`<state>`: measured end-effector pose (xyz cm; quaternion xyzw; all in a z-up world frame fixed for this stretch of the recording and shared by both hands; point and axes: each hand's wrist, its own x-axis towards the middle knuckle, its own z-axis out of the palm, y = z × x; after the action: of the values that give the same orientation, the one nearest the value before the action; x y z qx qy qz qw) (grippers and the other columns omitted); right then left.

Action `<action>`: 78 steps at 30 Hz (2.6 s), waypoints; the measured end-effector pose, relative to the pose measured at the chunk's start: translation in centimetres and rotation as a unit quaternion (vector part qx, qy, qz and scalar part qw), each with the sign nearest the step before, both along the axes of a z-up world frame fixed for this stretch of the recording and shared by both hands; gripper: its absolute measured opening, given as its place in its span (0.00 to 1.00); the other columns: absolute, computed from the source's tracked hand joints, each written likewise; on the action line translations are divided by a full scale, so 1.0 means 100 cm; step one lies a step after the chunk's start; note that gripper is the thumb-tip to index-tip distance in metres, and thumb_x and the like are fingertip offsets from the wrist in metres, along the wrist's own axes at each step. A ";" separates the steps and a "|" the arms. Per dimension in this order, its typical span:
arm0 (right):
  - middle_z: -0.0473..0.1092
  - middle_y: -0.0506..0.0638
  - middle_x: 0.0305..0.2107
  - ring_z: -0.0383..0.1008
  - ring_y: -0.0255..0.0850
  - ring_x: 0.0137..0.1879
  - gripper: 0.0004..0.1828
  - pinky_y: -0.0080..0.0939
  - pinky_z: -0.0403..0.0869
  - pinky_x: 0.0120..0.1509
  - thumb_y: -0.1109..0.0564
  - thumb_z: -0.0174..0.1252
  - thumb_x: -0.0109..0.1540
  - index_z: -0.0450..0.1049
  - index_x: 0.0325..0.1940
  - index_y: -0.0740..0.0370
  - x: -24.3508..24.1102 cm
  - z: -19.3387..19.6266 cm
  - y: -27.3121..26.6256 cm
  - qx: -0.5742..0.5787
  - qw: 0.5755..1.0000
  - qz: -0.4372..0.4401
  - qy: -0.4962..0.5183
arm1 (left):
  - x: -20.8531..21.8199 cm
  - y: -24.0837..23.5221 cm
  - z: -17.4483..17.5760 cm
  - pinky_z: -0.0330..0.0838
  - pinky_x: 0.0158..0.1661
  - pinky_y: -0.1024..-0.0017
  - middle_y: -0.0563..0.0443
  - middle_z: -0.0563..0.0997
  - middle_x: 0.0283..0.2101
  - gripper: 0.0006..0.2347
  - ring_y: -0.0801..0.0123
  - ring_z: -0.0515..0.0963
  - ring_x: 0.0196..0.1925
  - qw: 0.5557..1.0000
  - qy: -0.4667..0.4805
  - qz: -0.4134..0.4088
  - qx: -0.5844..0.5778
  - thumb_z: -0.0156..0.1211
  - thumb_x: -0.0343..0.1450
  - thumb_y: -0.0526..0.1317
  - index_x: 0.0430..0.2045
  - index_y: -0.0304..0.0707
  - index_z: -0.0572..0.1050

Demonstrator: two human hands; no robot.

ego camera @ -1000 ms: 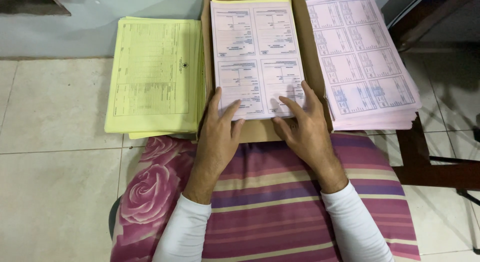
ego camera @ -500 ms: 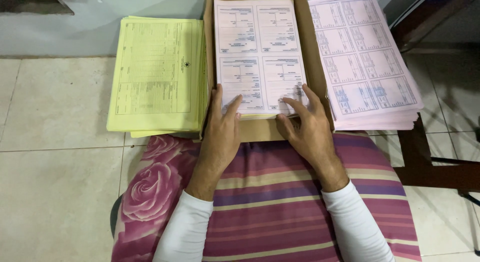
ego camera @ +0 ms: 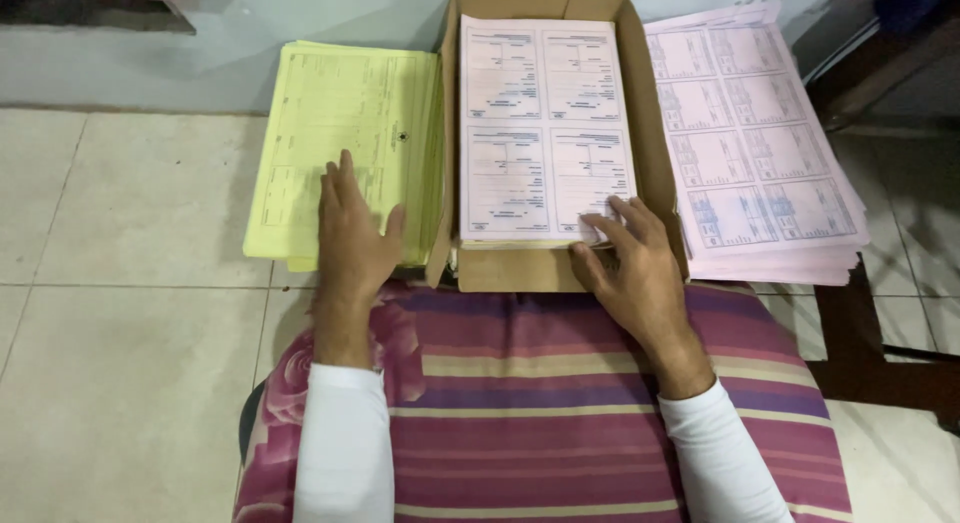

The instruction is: Sorting and placing yellow and pink printed forms into a cardboard box

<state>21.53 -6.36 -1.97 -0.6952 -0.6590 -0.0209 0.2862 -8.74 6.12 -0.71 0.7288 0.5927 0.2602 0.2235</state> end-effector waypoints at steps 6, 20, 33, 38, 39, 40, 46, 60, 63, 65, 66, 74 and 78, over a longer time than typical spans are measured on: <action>0.72 0.60 0.58 0.68 0.63 0.68 0.20 0.57 0.71 0.67 0.45 0.68 0.61 0.81 0.57 0.47 -0.001 0.003 -0.002 -0.016 1.000 -0.003 -0.004 | -0.003 0.030 -0.052 0.36 0.69 0.31 0.33 0.34 0.77 0.44 0.41 0.32 0.79 0.974 0.158 0.018 -0.159 0.59 0.72 0.56 0.75 0.36 0.36; 0.73 0.61 0.58 0.69 0.63 0.68 0.21 0.57 0.72 0.67 0.47 0.69 0.61 0.81 0.58 0.49 0.004 -0.003 -0.001 -0.009 1.000 0.000 -0.016 | -0.001 0.026 -0.052 0.31 0.70 0.32 0.42 0.25 0.78 0.42 0.52 0.26 0.80 0.962 0.170 0.003 -0.213 0.50 0.75 0.60 0.76 0.45 0.31; 0.72 0.60 0.58 0.68 0.63 0.69 0.21 0.59 0.72 0.66 0.46 0.68 0.62 0.80 0.59 0.46 0.001 0.001 -0.001 -0.029 1.000 -0.009 -0.002 | -0.029 0.038 -0.059 0.67 0.63 0.50 0.31 0.72 0.59 0.26 0.41 0.69 0.67 0.993 -0.024 0.113 0.034 0.52 0.65 0.16 0.60 0.31 0.70; 0.72 0.63 0.58 0.68 0.67 0.68 0.20 0.62 0.72 0.66 0.46 0.66 0.62 0.80 0.59 0.48 0.002 0.005 -0.001 -0.034 0.999 0.002 0.007 | -0.020 0.037 -0.038 0.81 0.42 0.67 0.41 0.83 0.39 0.11 0.54 0.84 0.43 0.959 -0.040 0.149 0.239 0.58 0.72 0.29 0.47 0.38 0.79; 0.72 0.64 0.57 0.67 0.68 0.68 0.20 0.62 0.71 0.66 0.46 0.66 0.63 0.80 0.59 0.49 0.002 0.005 0.000 -0.030 0.999 0.011 0.006 | -0.018 0.041 -0.038 0.80 0.37 0.71 0.55 0.86 0.35 0.05 0.65 0.86 0.38 0.915 0.011 0.142 0.377 0.61 0.75 0.40 0.41 0.49 0.82; 0.72 0.64 0.57 0.67 0.68 0.68 0.20 0.62 0.71 0.66 0.46 0.66 0.63 0.80 0.59 0.49 0.002 0.006 0.000 -0.030 1.000 0.007 0.006 | -0.002 0.029 -0.023 0.80 0.37 0.71 0.55 0.86 0.35 0.05 0.65 0.86 0.38 0.916 0.009 0.139 0.377 0.61 0.75 0.40 0.41 0.49 0.82; 0.72 0.66 0.57 0.67 0.67 0.68 0.21 0.61 0.69 0.69 0.45 0.64 0.64 0.79 0.58 0.54 0.005 0.000 0.000 -0.016 0.999 0.023 -0.022 | 0.088 -0.038 -0.005 0.82 0.48 0.60 0.47 0.85 0.45 0.09 0.59 0.85 0.48 0.882 -0.019 -0.047 0.469 0.61 0.72 0.29 0.44 0.41 0.82; 0.77 0.54 0.43 0.80 0.52 0.50 0.10 0.48 0.78 0.55 0.67 0.72 0.58 0.85 0.41 0.58 0.011 0.005 -0.001 0.202 0.977 -0.010 0.066 | 0.120 -0.068 -0.010 0.77 0.52 0.46 0.40 0.84 0.48 0.21 0.51 0.83 0.54 0.933 0.023 -0.207 0.293 0.62 0.73 0.47 0.60 0.43 0.73; 0.79 0.55 0.37 0.82 0.53 0.47 0.09 0.47 0.78 0.50 0.70 0.70 0.59 0.84 0.41 0.63 0.017 0.013 -0.004 0.212 0.973 -0.037 0.077 | 0.104 -0.060 -0.010 0.73 0.56 0.46 0.42 0.83 0.51 0.23 0.50 0.80 0.57 0.944 0.050 -0.197 0.260 0.68 0.67 0.51 0.55 0.44 0.77; 0.79 0.57 0.38 0.81 0.54 0.47 0.11 0.47 0.79 0.49 0.72 0.67 0.60 0.84 0.44 0.63 0.016 0.018 -0.004 0.211 0.972 -0.039 0.093 | 0.098 -0.059 -0.003 0.71 0.57 0.44 0.38 0.81 0.53 0.24 0.46 0.78 0.58 0.951 0.045 -0.194 0.238 0.70 0.66 0.49 0.55 0.41 0.77; 0.79 0.59 0.40 0.81 0.56 0.47 0.14 0.47 0.80 0.48 0.74 0.65 0.60 0.84 0.46 0.63 0.015 0.020 -0.005 0.209 0.971 -0.039 0.108 | 0.094 -0.059 0.001 0.69 0.58 0.41 0.34 0.80 0.55 0.25 0.42 0.77 0.60 0.957 0.041 -0.190 0.215 0.72 0.64 0.48 0.54 0.38 0.78; 0.70 0.72 0.53 0.72 0.69 0.61 0.17 0.59 0.74 0.59 0.72 0.51 0.66 0.76 0.58 0.71 0.002 0.044 -0.009 0.125 0.976 0.024 0.175 | 0.093 -0.070 0.025 0.57 0.64 0.33 0.14 0.48 0.71 0.37 0.21 0.52 0.72 0.980 0.047 -0.175 0.079 0.75 0.63 0.52 0.62 0.27 0.68; 0.60 0.77 0.62 0.62 0.79 0.67 0.30 0.73 0.64 0.68 0.54 0.67 0.60 0.71 0.65 0.64 -0.012 0.050 -0.013 0.024 0.991 0.063 0.117 | 0.093 -0.068 0.030 0.60 0.64 0.35 0.15 0.41 0.72 0.36 0.21 0.52 0.72 0.984 0.002 -0.168 0.053 0.75 0.64 0.47 0.65 0.30 0.65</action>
<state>20.30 -7.62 3.01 -0.6431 -0.6626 0.0633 0.3787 0.53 -0.69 2.30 0.8293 0.4476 0.2483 0.2240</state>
